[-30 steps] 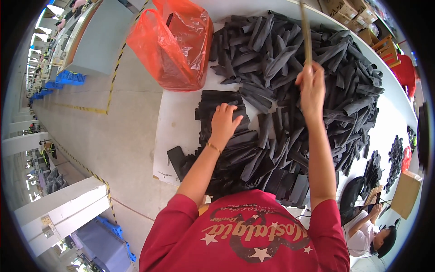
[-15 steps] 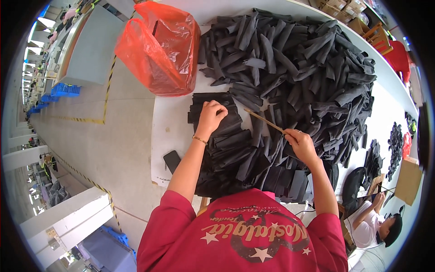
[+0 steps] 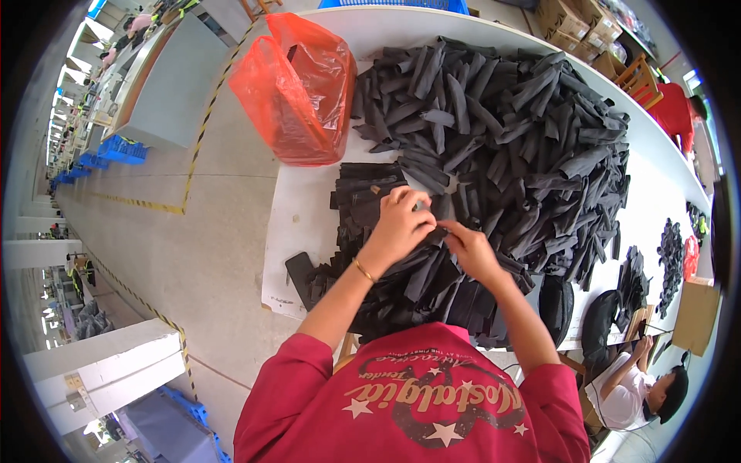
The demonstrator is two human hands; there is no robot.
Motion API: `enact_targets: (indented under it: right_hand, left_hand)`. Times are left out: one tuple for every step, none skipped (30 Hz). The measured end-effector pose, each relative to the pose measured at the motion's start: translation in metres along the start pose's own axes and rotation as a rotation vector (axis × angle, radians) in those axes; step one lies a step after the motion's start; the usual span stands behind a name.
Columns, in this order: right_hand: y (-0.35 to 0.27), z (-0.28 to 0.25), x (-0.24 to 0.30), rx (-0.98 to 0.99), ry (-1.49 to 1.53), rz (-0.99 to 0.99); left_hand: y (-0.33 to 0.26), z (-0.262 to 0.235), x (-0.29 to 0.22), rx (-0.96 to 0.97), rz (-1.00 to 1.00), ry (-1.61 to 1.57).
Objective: Manually processing black foam tubes by turning them inside out or clearing them using a wooden stick.
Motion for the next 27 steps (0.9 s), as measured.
enact_targets:
  right_hand:
    - [0.000,0.012,0.001,-0.008,0.144,0.008]
    - [-0.005,0.017,0.003,-0.024,0.227,0.027]
    - [-0.010,0.028,-0.002,-0.039,0.276,0.029]
    - [-0.016,0.036,0.006,-0.001,0.329,0.033]
    - [-0.021,0.045,0.015,0.038,0.380,0.039]
    - [-0.026,0.051,0.026,0.057,0.370,-0.001]
    - [-0.026,0.064,0.027,0.032,0.300,0.027]
    - [-0.029,0.074,0.030,-0.103,0.215,0.004]
    - [-0.032,0.080,0.038,-0.241,0.130,-0.013]
    - [-0.034,0.078,0.049,-0.265,0.143,0.031]
    - [-0.037,0.082,0.052,-0.261,0.138,0.032]
    - [-0.040,0.086,0.054,-0.262,0.145,0.071]
    - [-0.044,0.088,0.053,-0.263,0.152,0.112]
    - [-0.049,0.090,0.052,-0.223,0.125,0.123]
    - [-0.057,0.091,0.053,-0.225,0.122,0.122]
    - [-0.067,0.094,0.052,-0.178,0.137,0.124]
    - [-0.075,0.095,0.052,-0.132,0.151,0.128]
    - [-0.080,0.093,0.053,-0.147,0.156,0.137]
    - [-0.085,0.090,0.051,-0.149,0.153,0.142]
    - [-0.090,0.087,0.047,-0.117,0.146,0.163]
    - [-0.095,0.084,0.045,-0.084,0.138,0.185]
    - [-0.100,0.079,0.046,-0.088,0.123,0.179]
    - [-0.103,0.074,0.048,-0.089,0.121,0.185]
    - [-0.105,0.067,0.051,-0.089,0.158,0.207]
    - [-0.106,0.063,0.052,-0.093,0.195,0.231]
    - [-0.104,0.061,0.050,-0.096,0.194,0.239]
    - [-0.099,0.059,0.050,-0.129,0.230,0.235]
  left_hand:
    - [0.002,-0.004,-0.021,-0.135,0.087,0.082]
    - [-0.003,-0.015,-0.030,-0.345,0.111,0.136]
    - [-0.017,-0.022,-0.027,-0.589,-0.020,0.064]
    - [-0.027,-0.021,-0.016,-0.767,-0.156,-0.400]
    - [-0.038,-0.014,-0.001,-0.921,-0.285,-0.876]
    - [-0.060,-0.003,0.023,-0.719,-0.564,-1.366]
    - [-0.051,0.012,0.008,-0.869,-0.728,-1.769]
    - [-0.062,0.031,0.015,-0.865,-0.671,-1.735]
    - [-0.075,0.043,0.023,-0.856,-0.620,-1.704]
    - [-0.073,0.042,0.017,-0.861,-0.621,-1.708]
    - [-0.072,0.041,0.012,-0.916,-0.664,-1.665]
    - [-0.068,0.037,0.007,-0.967,-0.701,-1.618]
    - [-0.064,0.032,0.004,-0.969,-0.698,-1.622]
    - [-0.062,0.025,0.002,-0.996,-0.731,-1.571]
    - [-0.062,0.017,0.003,-1.022,-0.763,-1.519]
    - [-0.061,0.010,0.007,-1.064,-0.747,-1.485]
    - [-0.063,0.004,0.015,-1.047,-0.749,-1.436]
    - [-0.063,0.006,0.014,-1.044,-0.786,-1.432]
    - [-0.063,0.009,0.014,-1.038,-0.824,-1.427]
    - [-0.064,0.014,0.016,-1.033,-0.828,-1.432]
    - [-0.064,0.020,0.016,-0.994,-0.814,-1.458]
    - [-0.065,0.025,0.017,-0.954,-0.799,-1.483]
    - [-0.066,0.028,0.019,-0.951,-0.803,-1.487]
    - [-0.060,0.028,0.014,-0.893,-0.790,-1.475]
    - [-0.054,0.028,0.008,-0.831,-0.778,-1.464]
    - [-0.047,0.025,0.001,-0.785,-0.755,-1.493]
    - [-0.040,0.020,-0.006,-0.742,-0.729,-1.515]
Point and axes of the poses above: each hand's wrist, its own y-axis towards the middle knuckle, its own z-axis out of the palm, x = y × z, the point moved 2 cm from there along y, towards the middle knuckle, and after that the axes turned 14 degrees about -y, right-handed, at the moved point
